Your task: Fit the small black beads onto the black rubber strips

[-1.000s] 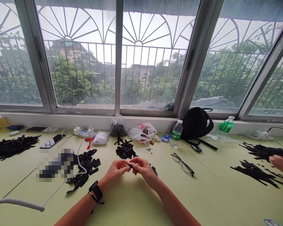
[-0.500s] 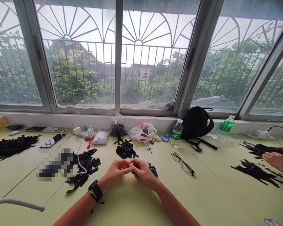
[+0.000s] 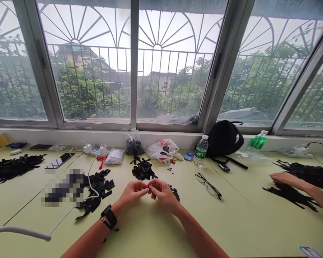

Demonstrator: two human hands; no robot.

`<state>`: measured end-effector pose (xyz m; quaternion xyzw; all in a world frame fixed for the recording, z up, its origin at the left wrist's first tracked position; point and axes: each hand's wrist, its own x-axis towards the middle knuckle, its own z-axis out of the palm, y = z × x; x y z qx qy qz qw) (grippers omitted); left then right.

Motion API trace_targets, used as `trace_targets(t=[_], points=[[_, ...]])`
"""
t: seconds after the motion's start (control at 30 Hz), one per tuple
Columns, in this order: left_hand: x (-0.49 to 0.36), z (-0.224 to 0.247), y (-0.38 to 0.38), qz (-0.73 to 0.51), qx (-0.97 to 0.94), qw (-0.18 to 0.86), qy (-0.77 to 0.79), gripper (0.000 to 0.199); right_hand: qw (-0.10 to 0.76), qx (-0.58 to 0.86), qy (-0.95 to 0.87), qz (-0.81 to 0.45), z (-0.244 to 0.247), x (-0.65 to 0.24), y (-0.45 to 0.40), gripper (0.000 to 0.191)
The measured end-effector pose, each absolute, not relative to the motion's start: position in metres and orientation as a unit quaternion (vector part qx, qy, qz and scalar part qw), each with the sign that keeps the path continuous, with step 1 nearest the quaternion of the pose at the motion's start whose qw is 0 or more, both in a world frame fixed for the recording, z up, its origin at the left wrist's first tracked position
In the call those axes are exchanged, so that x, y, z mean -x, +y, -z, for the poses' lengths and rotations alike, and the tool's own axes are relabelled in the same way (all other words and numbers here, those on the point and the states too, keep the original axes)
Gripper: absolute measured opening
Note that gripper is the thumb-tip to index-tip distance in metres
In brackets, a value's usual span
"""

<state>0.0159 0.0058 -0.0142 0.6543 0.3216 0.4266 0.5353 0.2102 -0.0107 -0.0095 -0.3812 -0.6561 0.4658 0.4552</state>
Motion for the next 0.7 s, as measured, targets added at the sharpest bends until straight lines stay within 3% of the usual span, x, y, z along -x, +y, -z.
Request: trace_targets(t=[0.23, 0.7], points=[[-0.0152, 0.0188, 0.008, -0.428, -0.654, 0.54, 0.311, 0.042, 0.445, 0.385, -0.681, -0.436, 0.0104, -0.2073, -0.0145, 0.027], [-0.0152, 0.0128, 0.004, -0.408, -0.671, 0.555, 0.275, 0.037, 0.439, 0.405, -0.697, -0.397, 0.0111, -0.2084, -0.0129, 0.019]])
